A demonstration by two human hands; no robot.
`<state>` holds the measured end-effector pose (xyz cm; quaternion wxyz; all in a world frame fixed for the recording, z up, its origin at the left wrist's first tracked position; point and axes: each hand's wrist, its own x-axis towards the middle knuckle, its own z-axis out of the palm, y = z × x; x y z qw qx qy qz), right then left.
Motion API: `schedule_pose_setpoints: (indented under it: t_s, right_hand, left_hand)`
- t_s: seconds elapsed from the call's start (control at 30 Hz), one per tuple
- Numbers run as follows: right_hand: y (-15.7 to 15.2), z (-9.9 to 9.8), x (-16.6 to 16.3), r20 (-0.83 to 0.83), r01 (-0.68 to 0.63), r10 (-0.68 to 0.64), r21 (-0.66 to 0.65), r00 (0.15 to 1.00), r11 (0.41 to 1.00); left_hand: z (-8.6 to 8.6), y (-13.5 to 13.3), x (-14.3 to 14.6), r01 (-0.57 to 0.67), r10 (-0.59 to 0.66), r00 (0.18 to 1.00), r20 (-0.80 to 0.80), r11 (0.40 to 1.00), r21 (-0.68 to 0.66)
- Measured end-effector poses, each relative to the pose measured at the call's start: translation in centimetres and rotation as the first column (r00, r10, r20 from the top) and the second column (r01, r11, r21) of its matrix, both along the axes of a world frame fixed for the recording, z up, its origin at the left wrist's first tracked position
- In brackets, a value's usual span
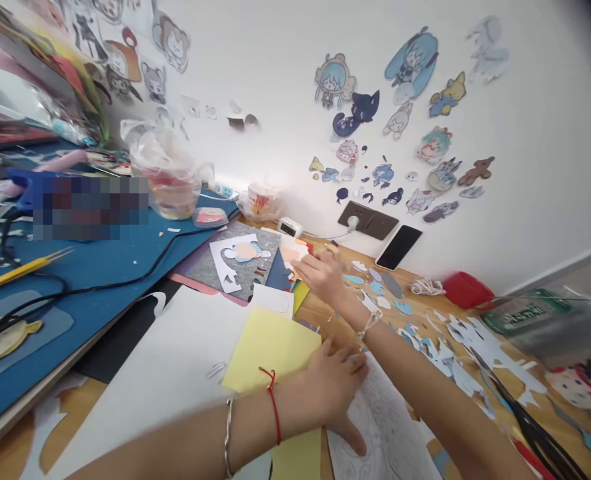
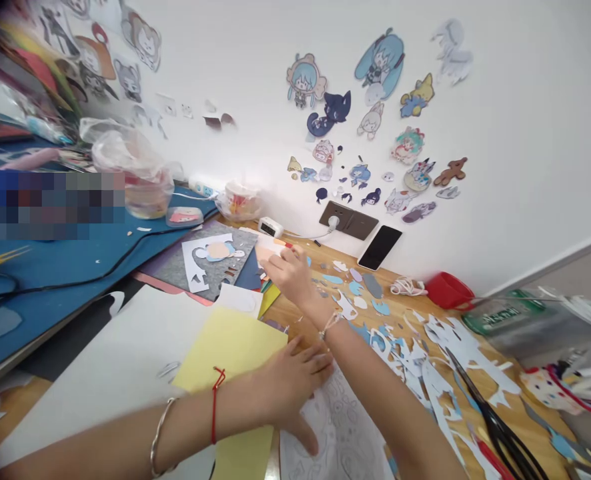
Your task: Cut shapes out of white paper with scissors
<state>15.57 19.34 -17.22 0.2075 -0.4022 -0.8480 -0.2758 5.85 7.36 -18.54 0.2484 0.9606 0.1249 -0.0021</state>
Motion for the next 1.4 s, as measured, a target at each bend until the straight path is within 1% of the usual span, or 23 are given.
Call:
schedule_pose_setpoints:
  t_s: [0.13,0.2,0.27,0.37,0.47,0.53,0.6,0.67,0.73,0.77,0.83,0.87,0.9,0.97,1.0,1.1,1.23,1.3,1.4]
  right_hand:
    - [4.4,0.2,-3.2,-0.074,0.042,-0.057,-0.180,0.996,0.983]
    - [6.0,0.1,-4.5,-0.119,0.071,-0.106,-0.267,0.987,0.961]
    - [7.3,0.1,-5.3,-0.157,0.102,-0.170,-0.366,0.973,0.925]
    - [8.3,0.4,-5.3,-0.202,0.116,-0.253,-0.518,0.946,0.848]
    - [7.4,1.6,-3.8,-0.268,0.078,-0.302,-0.617,0.915,0.783]
    - [5.4,2.7,-2.4,-0.325,0.049,-0.332,-0.646,0.886,0.761]
    - [2.2,3.7,-0.8,-0.371,0.034,-0.363,-0.658,0.855,0.752]
    - [-2.1,4.4,0.7,-0.395,0.029,-0.384,-0.665,0.835,0.747]
    - [-6.9,4.6,2.1,-0.386,0.034,-0.394,-0.677,0.834,0.735]
    - [-9.5,4.5,2.7,-0.369,0.038,-0.391,-0.685,0.843,0.728]
    - [-14.4,3.9,4.0,-0.323,0.048,-0.375,-0.699,0.869,0.713]
    - [-16.7,3.4,4.7,-0.292,0.045,-0.334,-0.690,0.896,0.723]
    - [-18.9,2.9,5.4,-0.255,0.066,-0.326,-0.688,0.910,0.723]
    - [-22.5,1.9,6.7,-0.215,0.124,-0.362,-0.686,0.907,0.717]
    - [-23.9,1.4,7.2,-0.209,0.131,-0.371,-0.693,0.905,0.709]
    - [-26.8,0.7,7.9,-0.226,0.118,-0.395,-0.722,0.891,0.681]
    - [-28.7,0.0,7.1,-0.214,0.124,-0.417,-0.750,0.883,0.650]
    - [-29.1,-0.7,6.5,-0.231,0.129,-0.431,-0.742,0.872,0.658]
    - [-29.3,-1.9,5.7,-0.318,0.134,-0.492,-0.717,0.811,0.684]
  left_hand:
    - [-0.5,0.0,0.2,-0.020,0.020,0.998,0.061,1.000,-0.013]
    - [-0.6,0.0,0.4,-0.026,0.026,0.997,0.068,1.000,-0.009]
    - [-0.6,0.1,0.5,-0.022,0.023,0.999,0.035,1.000,-0.006]
    - [-0.3,0.2,0.5,-0.020,0.020,1.000,-0.014,1.000,0.006]
    - [-0.1,0.3,0.3,-0.016,0.016,1.000,-0.013,0.999,0.031]
    - [-0.1,0.4,0.0,0.003,-0.003,1.000,0.002,0.999,0.047]
    - [-0.2,0.5,-0.4,0.031,-0.032,0.999,0.025,0.998,0.055]
    - [-0.3,0.6,-0.5,0.058,-0.059,0.998,0.038,0.997,0.046]
    - [-0.6,0.7,-0.5,0.075,-0.075,0.997,0.005,0.997,0.018]
    - [-0.7,0.7,-0.4,0.074,-0.074,0.997,-0.004,0.997,0.008]
    - [-1.1,0.8,-0.2,0.072,-0.072,0.997,0.026,0.997,0.011]
    - [-1.3,0.8,-0.1,0.071,-0.072,0.997,0.038,0.997,0.017]
    - [-1.6,0.8,0.1,0.072,-0.073,0.996,0.044,0.997,0.024]
    - [-2.1,0.8,0.2,0.077,-0.078,0.997,0.026,0.997,0.032]
    - [-2.3,0.8,0.3,0.077,-0.077,0.997,0.014,0.996,0.036]
    - [-2.6,0.9,0.3,0.082,-0.082,0.997,0.004,0.995,0.052]
    - [-2.5,0.9,0.1,0.086,-0.086,0.996,-0.011,0.994,0.067]
    - [-2.3,0.9,0.1,0.089,-0.087,0.996,-0.023,0.994,0.065]
    - [-2.2,0.9,0.2,0.086,-0.083,0.996,-0.039,0.994,0.065]
